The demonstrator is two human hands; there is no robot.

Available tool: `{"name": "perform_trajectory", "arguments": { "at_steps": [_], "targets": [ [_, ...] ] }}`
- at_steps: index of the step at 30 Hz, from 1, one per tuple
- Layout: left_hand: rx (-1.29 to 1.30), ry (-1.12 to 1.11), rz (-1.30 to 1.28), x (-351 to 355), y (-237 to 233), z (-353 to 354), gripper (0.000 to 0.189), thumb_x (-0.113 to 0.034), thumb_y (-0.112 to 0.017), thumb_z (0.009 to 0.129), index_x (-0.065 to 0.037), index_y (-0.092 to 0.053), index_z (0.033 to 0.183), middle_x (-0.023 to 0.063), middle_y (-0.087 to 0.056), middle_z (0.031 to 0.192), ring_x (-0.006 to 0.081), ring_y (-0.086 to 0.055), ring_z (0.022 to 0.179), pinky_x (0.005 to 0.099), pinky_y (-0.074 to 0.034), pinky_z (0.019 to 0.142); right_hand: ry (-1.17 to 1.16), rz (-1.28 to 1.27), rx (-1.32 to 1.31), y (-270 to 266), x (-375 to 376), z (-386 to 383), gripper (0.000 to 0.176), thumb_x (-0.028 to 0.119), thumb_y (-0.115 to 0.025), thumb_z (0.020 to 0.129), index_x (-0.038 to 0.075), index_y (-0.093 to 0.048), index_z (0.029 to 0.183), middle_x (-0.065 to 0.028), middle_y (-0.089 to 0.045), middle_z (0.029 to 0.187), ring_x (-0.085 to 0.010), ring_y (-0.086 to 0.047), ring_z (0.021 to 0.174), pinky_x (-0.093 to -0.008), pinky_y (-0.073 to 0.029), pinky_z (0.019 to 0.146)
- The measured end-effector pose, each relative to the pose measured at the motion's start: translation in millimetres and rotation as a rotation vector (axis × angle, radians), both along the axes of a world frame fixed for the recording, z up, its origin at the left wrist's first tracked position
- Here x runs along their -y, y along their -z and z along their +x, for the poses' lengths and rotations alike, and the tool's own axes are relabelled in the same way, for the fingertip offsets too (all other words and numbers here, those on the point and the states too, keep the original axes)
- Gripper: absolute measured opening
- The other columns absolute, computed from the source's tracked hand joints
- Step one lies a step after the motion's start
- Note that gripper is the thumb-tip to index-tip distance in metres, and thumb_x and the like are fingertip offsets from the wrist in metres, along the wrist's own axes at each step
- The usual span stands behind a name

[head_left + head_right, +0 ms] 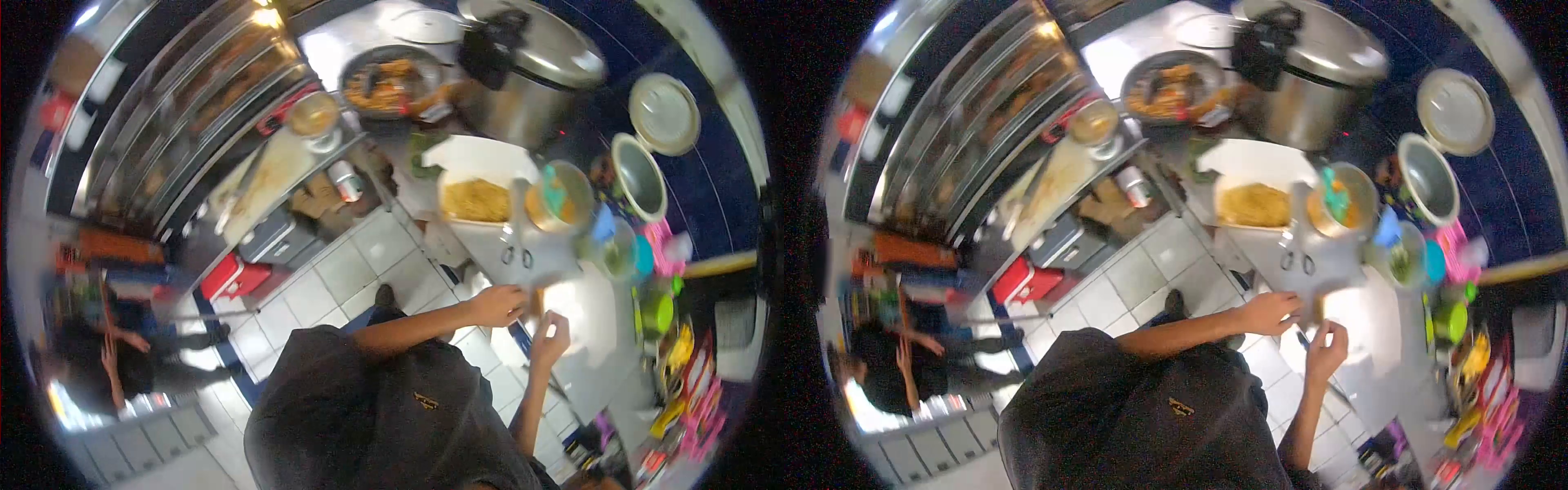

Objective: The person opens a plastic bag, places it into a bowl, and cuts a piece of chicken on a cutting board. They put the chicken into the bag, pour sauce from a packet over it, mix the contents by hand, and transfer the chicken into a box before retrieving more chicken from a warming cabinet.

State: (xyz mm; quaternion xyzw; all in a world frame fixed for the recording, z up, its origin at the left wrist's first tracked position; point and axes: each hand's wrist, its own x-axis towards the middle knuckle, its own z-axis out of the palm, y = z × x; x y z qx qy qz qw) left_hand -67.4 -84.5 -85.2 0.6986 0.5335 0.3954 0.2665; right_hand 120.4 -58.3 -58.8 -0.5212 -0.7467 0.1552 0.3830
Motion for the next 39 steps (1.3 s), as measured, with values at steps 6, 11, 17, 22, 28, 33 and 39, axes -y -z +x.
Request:
{"name": "perform_trajectory", "arguments": {
  "at_steps": [6, 11, 17, 22, 28, 33, 39],
  "targets": [
    [0.523, -0.275, -0.234, 132.7, -55.9, -165.4, 0.016, -0.01, -0.061, 0.094, 0.001, -0.062, 0.105, 0.0126, -0.064, 0.101, 0.0202, -0.064, 0.094, 0.0352, -0.052, 0.086, -0.607, -0.201, 0.056, 29.9, 56.9, -186.9, 0.006, 0.004, -0.062, 0.087, 0.0, -0.065, 0.089, -0.0178, -0.066, 0.086, -0.035, -0.065, 0.083, -0.0408, -0.051, 0.076],
    [1.153, -0.088, 0.689, 246.7, -246.7, -253.2, 0.017, -0.004, -0.064, 0.087, 0.005, -0.064, 0.101, 0.0142, -0.068, 0.094, 0.0266, -0.065, 0.088, 0.0368, -0.052, 0.077, -0.952, -0.233, -0.002, 47.2, 100.1, -356.5, 0.014, 0.006, -0.064, 0.086, 0.003, -0.065, 0.099, -0.017, -0.067, 0.092, -0.0352, -0.065, 0.086, -0.0423, -0.052, 0.077],
    [1.431, -0.175, 1.079, 324.1, -317.7, -301.3, 0.014, -0.01, -0.068, 0.082, 0.003, -0.065, 0.088, 0.0136, -0.065, 0.077, 0.0266, -0.064, 0.069, 0.0391, -0.051, 0.064, -1.227, -0.203, 0.029, 28.7, 164.3, -521.8, 0.014, 0.008, -0.066, 0.088, 0.003, -0.066, 0.101, -0.0147, -0.07, 0.094, -0.0295, -0.069, 0.083, -0.0368, -0.053, 0.076],
    [1.08, -0.438, 0.885, 358.1, -275.0, -384.3, 0.008, -0.003, -0.063, 0.086, 0.002, -0.06, 0.091, 0.0115, -0.063, 0.079, 0.0212, -0.062, 0.069, 0.0359, -0.051, 0.062, -1.313, -0.547, -0.028, 47.6, 182.0, -595.7, 0.013, 0.006, -0.065, 0.091, 0.001, -0.066, 0.103, -0.0102, -0.071, 0.09, -0.0166, -0.069, 0.084, -0.0303, -0.054, 0.078],
    [0.458, -1.612, -0.037, 356.7, -81.1, -518.2, 0.021, -0.011, -0.072, 0.084, -0.001, -0.058, 0.096, 0.01, -0.063, 0.081, 0.0156, -0.061, 0.07, 0.0285, -0.051, 0.066, -1.381, -1.154, -0.384, 60.6, 187.3, -679.8, 0.018, 0.006, -0.06, 0.097, 0.001, -0.063, 0.114, -0.0096, -0.068, 0.106, -0.0164, -0.066, 0.096, -0.0291, -0.053, 0.089],
    [-0.145, -1.724, -0.291, 332.9, 17.0, -569.1, 0.036, -0.023, -0.076, 0.078, -0.002, -0.056, 0.101, 0.0228, -0.067, 0.085, 0.0393, -0.068, 0.075, 0.0477, -0.054, 0.064, -1.117, -1.528, -0.27, 71.4, 216.7, -741.2, 0.027, 0.013, -0.054, 0.1, -0.005, -0.061, 0.118, -0.0131, -0.065, 0.114, -0.0227, -0.063, 0.107, -0.0361, -0.051, 0.095],
    [-0.22, -1.578, -0.347, 329.7, 18.2, -598.9, 0.019, -0.019, -0.065, 0.086, -0.004, -0.063, 0.098, 0.0205, -0.068, 0.077, 0.0396, -0.067, 0.07, 0.0483, -0.054, 0.062, -0.98, -1.891, -0.135, 101.5, 226.7, -792.8, 0.018, 0.013, -0.054, 0.092, -0.001, -0.064, 0.088, -0.01, -0.064, 0.089, -0.0237, -0.062, 0.086, -0.0414, -0.049, 0.066]
  ]
}}
